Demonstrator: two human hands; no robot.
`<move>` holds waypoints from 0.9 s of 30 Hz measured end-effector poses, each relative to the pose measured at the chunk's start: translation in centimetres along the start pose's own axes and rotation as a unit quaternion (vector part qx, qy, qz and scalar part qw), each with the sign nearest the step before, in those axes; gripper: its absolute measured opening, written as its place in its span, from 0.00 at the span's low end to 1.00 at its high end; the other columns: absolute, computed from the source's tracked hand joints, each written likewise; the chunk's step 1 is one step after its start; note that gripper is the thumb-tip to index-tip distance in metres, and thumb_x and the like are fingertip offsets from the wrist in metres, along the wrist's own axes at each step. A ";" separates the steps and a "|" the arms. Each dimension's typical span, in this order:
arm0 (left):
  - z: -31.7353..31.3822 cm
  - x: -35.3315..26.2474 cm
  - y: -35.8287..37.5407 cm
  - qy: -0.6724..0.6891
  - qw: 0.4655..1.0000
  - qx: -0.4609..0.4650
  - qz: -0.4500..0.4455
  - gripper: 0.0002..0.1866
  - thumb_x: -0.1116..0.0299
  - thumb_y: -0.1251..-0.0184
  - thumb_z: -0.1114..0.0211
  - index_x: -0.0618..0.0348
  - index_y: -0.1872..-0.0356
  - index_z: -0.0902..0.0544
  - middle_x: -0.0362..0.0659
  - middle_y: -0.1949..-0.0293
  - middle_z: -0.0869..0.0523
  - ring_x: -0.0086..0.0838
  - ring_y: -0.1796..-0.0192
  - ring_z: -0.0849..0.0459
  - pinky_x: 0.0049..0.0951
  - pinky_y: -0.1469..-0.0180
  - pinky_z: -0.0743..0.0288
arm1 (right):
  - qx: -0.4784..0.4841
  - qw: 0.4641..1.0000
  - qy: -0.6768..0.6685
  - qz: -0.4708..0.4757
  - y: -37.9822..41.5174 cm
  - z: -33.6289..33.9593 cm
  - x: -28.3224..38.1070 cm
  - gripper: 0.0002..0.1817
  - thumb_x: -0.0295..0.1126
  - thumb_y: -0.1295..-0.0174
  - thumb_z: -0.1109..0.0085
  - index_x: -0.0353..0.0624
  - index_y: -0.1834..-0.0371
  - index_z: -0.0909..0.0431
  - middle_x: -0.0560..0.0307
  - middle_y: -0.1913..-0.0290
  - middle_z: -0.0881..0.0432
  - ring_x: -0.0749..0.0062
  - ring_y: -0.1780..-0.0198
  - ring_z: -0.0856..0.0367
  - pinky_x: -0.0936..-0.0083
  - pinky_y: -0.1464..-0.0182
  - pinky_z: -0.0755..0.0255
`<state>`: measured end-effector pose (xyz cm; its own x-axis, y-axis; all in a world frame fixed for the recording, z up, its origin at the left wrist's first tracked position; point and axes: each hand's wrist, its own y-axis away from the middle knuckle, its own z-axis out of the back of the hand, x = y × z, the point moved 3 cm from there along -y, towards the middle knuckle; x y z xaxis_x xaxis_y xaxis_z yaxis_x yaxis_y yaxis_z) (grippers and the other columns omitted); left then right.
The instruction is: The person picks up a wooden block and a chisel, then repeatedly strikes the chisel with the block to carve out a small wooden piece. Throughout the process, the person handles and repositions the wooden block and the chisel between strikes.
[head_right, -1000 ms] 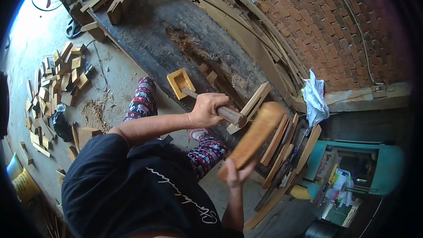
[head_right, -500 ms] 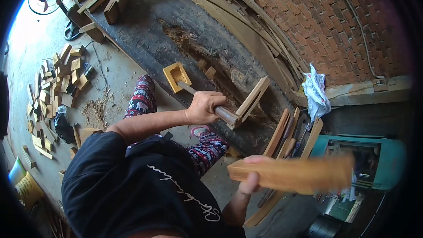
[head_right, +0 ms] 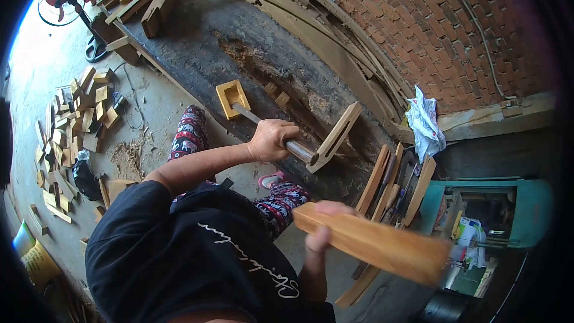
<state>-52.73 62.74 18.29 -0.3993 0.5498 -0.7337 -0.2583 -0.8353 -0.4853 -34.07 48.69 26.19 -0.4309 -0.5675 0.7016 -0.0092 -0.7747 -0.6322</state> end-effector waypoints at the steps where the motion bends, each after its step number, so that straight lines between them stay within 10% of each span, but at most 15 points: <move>1: 0.1 0.0 0.0 -0.004 1.000 -0.002 -0.004 0.11 0.64 0.53 0.30 0.52 0.69 0.20 0.43 0.70 0.18 0.43 0.60 0.16 0.42 0.62 0.23 | 0.179 0.971 0.160 0.004 1.9 0.8 -2.1 0.22 0.39 0.45 0.40 0.37 0.52 0.31 0.49 0.60 0.22 0.64 0.63 0.23 0.65 0.50 0.29; 2: 0.3 0.1 0.0 -0.018 0.999 -0.030 -0.017 0.10 0.66 0.55 0.30 0.53 0.72 0.22 0.43 0.72 0.20 0.44 0.63 0.17 0.43 0.64 0.24 | 0.152 0.961 0.030 -0.229 3.7 -1.4 -3.2 0.23 0.37 0.47 0.32 0.36 0.52 0.28 0.50 0.57 0.22 0.64 0.58 0.22 0.66 0.48 0.30; 5: 0.1 2.2 0.6 -0.045 0.998 -0.036 -0.030 0.11 0.67 0.57 0.31 0.54 0.75 0.25 0.43 0.74 0.22 0.45 0.66 0.17 0.44 0.67 0.25 | 0.122 0.937 -0.009 -0.327 6.2 -1.5 -3.9 0.32 0.34 0.49 0.27 0.34 0.44 0.31 0.51 0.54 0.23 0.64 0.49 0.24 0.65 0.42 0.32; 12: 0.5 -1.7 1.5 -0.014 0.989 -0.030 -0.143 0.13 0.65 0.55 0.29 0.54 0.76 0.26 0.44 0.76 0.24 0.44 0.70 0.19 0.43 0.70 0.27 | 0.044 0.944 -0.067 -0.319 8.3 0.4 -3.0 0.41 0.31 0.47 0.33 0.31 0.31 0.43 0.47 0.44 0.31 0.60 0.41 0.31 0.62 0.35 0.37; 19: 3.1 -2.6 0.9 0.049 0.988 -0.111 -0.100 0.15 0.64 0.61 0.30 0.56 0.72 0.24 0.46 0.73 0.25 0.46 0.67 0.20 0.43 0.66 0.26 | 0.037 0.951 -0.115 -0.285 8.0 -0.5 -3.1 0.46 0.31 0.47 0.38 0.28 0.26 0.51 0.42 0.44 0.33 0.68 0.60 0.23 0.78 0.68 0.24; 21: 4.5 -1.2 -0.2 0.074 0.978 -0.180 -0.073 0.16 0.64 0.61 0.30 0.58 0.71 0.24 0.48 0.74 0.26 0.44 0.68 0.21 0.41 0.66 0.27 | 0.058 0.964 -0.106 -0.236 7.2 -0.9 -2.9 0.44 0.30 0.43 0.43 0.32 0.26 0.56 0.47 0.65 0.26 0.67 0.73 0.24 0.72 0.69 0.26; 27: 11.0 1.8 -3.0 0.382 0.884 -0.264 0.060 0.15 0.57 0.30 0.35 0.59 0.61 0.25 0.33 0.71 0.28 0.19 0.67 0.31 0.24 0.65 0.33 | 0.071 0.970 -0.066 -0.222 4.5 -1.6 -2.6 0.35 0.31 0.41 0.42 0.30 0.33 0.47 0.52 0.72 0.25 0.69 0.73 0.24 0.73 0.66 0.26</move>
<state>-62.36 66.20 23.73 0.3657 0.4680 -0.8045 0.2725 -0.8803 -0.3883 -34.43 47.17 21.00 -0.2930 -0.1930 0.9364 -0.0394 -0.9761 -0.2135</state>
